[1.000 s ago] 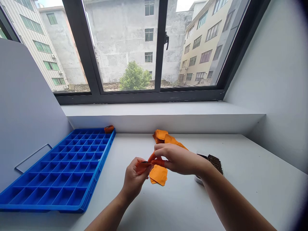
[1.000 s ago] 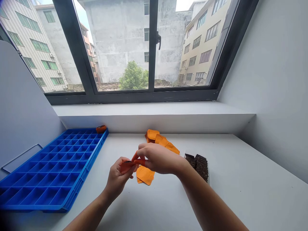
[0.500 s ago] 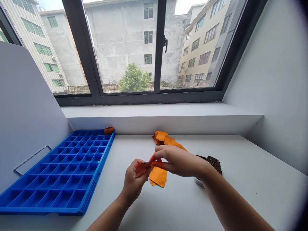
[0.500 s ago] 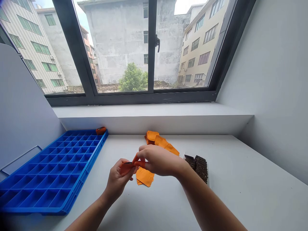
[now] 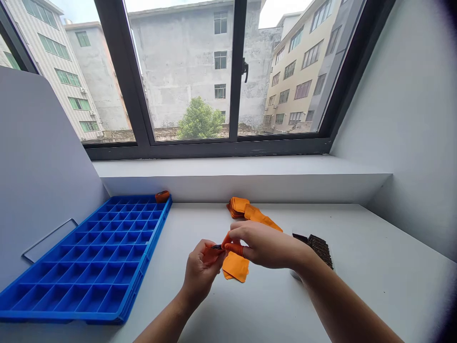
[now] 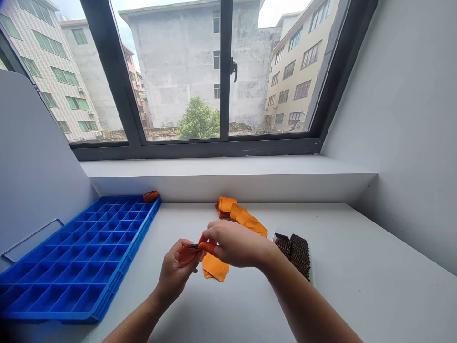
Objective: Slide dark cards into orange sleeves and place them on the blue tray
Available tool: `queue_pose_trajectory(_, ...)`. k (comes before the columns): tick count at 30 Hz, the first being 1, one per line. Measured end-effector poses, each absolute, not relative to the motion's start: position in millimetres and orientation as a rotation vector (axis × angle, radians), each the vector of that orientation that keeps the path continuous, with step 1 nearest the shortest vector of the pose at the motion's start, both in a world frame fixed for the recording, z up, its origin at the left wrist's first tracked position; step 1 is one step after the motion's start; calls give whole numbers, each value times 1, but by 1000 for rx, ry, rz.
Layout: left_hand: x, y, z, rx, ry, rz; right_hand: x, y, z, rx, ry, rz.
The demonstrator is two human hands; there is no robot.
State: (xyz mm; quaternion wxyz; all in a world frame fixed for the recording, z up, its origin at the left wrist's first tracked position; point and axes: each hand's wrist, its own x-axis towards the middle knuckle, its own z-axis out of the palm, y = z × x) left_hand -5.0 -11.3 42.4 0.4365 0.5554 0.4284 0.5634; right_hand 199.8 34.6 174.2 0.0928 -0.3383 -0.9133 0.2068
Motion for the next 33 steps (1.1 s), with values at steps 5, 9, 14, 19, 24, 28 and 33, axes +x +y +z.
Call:
queue_pose_trajectory(5,-5,-10,38,1406,1045,1435,197,33,174,-1026,-2736,578)
queue_pose_trajectory(9,-6,-9,37,1428,1027,1449,194,31,174,-1039,-2774,553)
queue_pose_trajectory(14,-7,-9,34,1441,1034,1443,191,27,174,-1108,-2789,592)
queue_pose_trajectory(19,-9,-8,31,1474,1066,1436,188,23,175,-1167,-2801,571)
queue_pose_trajectory(24,-9,-7,27,1502,1061,1434,188,21,177,-1195,-2806,580)
queue_pose_trajectory(28,-8,-6,26,1527,1057,1434,189,20,178,-1222,-2804,601)
queue_pose_trajectory(33,-8,-6,27,1553,1076,1445,190,20,178,-1236,-2800,618)
